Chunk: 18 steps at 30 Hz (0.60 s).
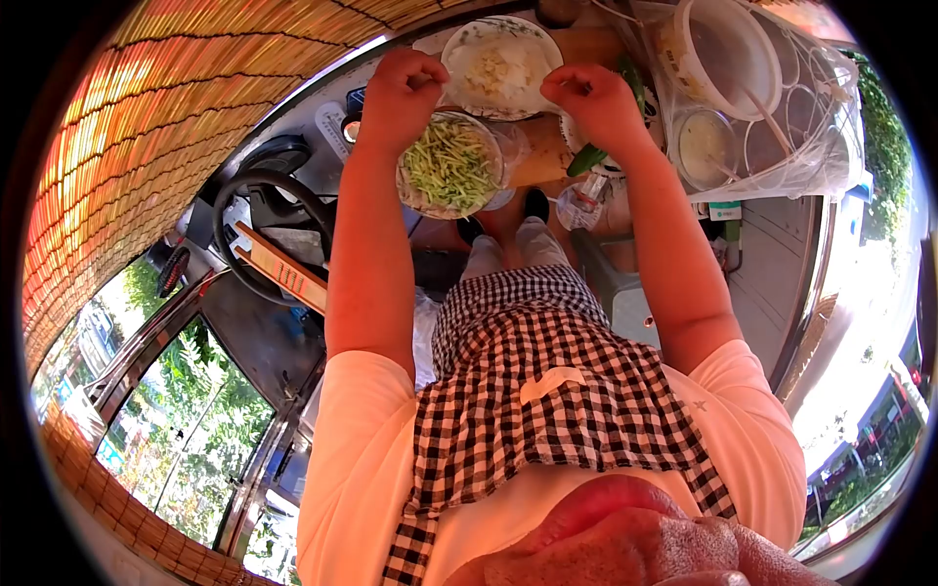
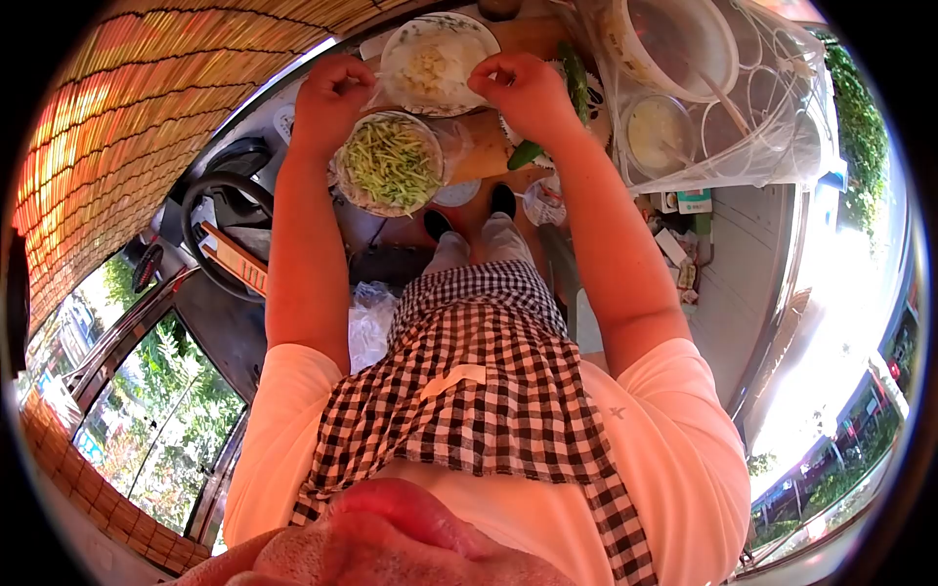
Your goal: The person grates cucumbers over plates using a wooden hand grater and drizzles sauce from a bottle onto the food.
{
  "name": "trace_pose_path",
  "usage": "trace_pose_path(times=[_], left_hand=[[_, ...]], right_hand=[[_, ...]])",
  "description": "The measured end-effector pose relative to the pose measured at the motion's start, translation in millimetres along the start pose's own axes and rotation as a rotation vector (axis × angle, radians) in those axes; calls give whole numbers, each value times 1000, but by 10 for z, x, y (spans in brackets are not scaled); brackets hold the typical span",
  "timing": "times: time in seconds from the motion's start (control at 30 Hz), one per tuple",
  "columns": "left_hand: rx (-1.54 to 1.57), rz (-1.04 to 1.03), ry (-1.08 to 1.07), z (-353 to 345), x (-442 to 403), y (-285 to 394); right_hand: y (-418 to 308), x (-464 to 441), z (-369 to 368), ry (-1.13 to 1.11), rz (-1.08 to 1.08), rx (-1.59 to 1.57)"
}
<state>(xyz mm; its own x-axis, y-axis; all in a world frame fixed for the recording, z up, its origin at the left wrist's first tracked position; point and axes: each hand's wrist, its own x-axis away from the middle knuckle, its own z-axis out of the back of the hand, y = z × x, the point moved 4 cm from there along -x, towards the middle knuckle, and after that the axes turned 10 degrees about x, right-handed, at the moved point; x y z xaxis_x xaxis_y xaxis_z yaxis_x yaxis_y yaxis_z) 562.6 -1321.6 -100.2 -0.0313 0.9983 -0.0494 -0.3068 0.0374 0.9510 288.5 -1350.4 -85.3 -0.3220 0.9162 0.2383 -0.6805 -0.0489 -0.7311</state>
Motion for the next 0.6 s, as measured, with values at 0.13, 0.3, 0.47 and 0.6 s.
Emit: trace_pose_path(times=[0.13,0.3,0.47,0.6], left_hand=[[-373,8,-107,-72,63,-121],[-630,123,-72,-169,-40,-260],[-612,94,-60,-287,-137,-538],[-289,307,-138,-320,-191,-473]], right_hand=[[251,-123,-190,144,201,310],[307,-268,-266,78,76,497],[473,-433,-347,213,36,644],[475,-600,-337,153,-49,630]])
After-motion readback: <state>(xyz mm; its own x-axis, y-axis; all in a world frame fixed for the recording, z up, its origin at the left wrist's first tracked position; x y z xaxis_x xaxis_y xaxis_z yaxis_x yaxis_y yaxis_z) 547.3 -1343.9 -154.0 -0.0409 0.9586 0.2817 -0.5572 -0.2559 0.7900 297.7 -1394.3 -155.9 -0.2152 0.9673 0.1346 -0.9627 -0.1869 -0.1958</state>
